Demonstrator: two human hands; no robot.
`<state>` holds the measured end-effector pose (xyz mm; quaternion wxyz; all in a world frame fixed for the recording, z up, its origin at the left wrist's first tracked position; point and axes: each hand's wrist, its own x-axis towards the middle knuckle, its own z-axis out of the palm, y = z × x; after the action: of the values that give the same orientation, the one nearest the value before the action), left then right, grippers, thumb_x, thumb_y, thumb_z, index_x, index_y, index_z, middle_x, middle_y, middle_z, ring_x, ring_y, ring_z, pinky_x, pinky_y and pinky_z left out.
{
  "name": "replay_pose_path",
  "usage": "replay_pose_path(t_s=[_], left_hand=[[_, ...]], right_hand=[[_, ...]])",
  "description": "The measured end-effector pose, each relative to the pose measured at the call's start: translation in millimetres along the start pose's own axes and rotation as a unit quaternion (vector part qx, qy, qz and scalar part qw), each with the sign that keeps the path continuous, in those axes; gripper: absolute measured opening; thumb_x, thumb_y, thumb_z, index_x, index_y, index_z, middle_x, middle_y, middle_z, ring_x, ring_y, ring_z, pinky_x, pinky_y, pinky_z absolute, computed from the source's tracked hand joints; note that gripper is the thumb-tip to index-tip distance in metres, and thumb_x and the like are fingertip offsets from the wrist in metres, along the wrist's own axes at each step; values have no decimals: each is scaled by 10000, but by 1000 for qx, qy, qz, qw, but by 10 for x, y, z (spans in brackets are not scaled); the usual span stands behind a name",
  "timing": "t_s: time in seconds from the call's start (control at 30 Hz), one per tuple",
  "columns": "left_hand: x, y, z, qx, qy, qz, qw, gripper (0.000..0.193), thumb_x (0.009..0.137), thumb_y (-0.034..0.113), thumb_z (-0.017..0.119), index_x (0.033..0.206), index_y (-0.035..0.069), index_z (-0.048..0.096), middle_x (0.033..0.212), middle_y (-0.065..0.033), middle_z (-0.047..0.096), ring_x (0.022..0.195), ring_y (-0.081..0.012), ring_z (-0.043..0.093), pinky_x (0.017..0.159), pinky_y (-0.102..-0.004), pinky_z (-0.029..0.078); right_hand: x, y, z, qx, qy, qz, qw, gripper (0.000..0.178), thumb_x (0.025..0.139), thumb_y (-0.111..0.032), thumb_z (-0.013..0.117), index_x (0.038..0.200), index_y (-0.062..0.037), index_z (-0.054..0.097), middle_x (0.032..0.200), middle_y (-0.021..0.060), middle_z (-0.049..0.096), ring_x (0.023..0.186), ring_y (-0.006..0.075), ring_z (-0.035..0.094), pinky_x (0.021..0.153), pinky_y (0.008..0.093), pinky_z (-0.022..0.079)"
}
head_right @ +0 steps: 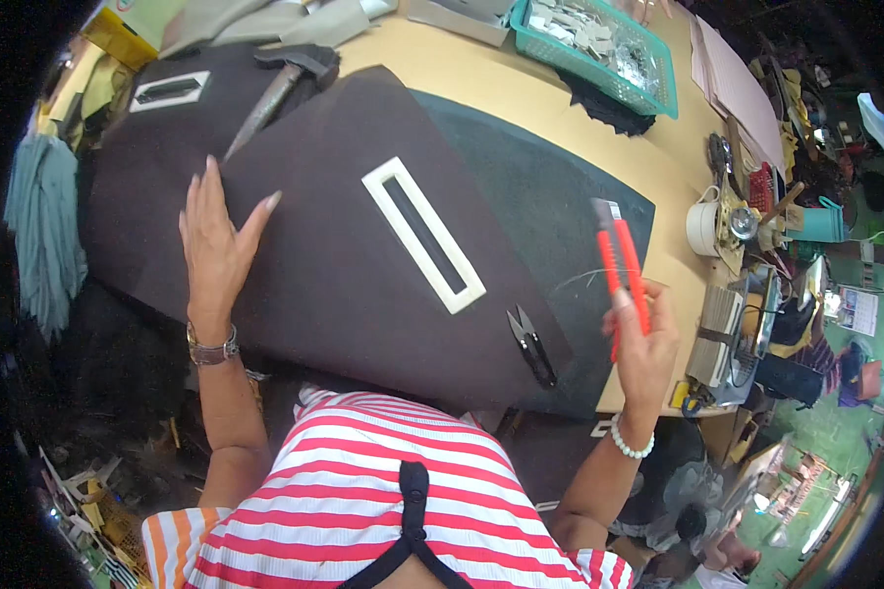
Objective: The person cuts a hole in a dark leather panel using a utility knife and then fits a rectangular white frame into the opening, smoothing the material around it by hand.
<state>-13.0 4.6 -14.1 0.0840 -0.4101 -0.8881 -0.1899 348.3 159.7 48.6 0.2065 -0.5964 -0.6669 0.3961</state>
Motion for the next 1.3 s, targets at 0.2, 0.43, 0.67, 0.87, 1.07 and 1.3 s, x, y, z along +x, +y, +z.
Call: replay_pose_path(t_s=[0.2,0.43,0.67,0.87,1.07,1.3], left_hand=[[-176,-289,184,-12,91,7,996,401,836,162,659,1171,-40,574,1068,-199,627,948,-347,607,825,-412,476],[-70,-262,68,-80,167,36,982,221,863,87,613,1055,-23,625,938,-172,662,846,-343,631,748,-378,496],[176,102,-119,-599,-94,-210,767,311,918,239,589,960,-64,642,836,-24,657,782,-109,576,708,-277,455],[233,146,-137,-372,-330,-56,866,264,869,164,644,1009,-60,653,842,-35,661,753,-116,589,721,-239,446],[157,257,73,-678,-290,-258,625,279,920,171,584,1133,-7,610,1061,-63,638,908,-125,607,754,-267,504],[59,630,84,-669,-327,-221,630,497,790,144,744,1190,-53,524,1084,-143,622,983,-204,618,846,-313,519]], right_hand=[[342,554,209,-29,139,-21,990,225,915,-161,587,1031,30,608,861,81,612,751,147,583,650,269,454],[63,303,200,-292,302,-280,863,326,832,-93,659,1117,45,582,1019,186,579,971,321,554,865,419,431],[-513,358,355,-120,-2,-117,986,345,734,12,688,1059,50,580,756,113,564,644,206,536,621,317,448],[-547,339,407,-108,39,-109,987,214,754,-7,684,939,50,595,790,132,586,662,231,566,632,330,470],[-592,309,414,-79,2,-68,995,198,757,-6,680,926,55,597,766,135,584,656,220,565,642,325,466],[-435,185,257,11,78,-40,996,152,872,-34,559,957,76,619,861,90,642,729,121,572,667,266,455]])
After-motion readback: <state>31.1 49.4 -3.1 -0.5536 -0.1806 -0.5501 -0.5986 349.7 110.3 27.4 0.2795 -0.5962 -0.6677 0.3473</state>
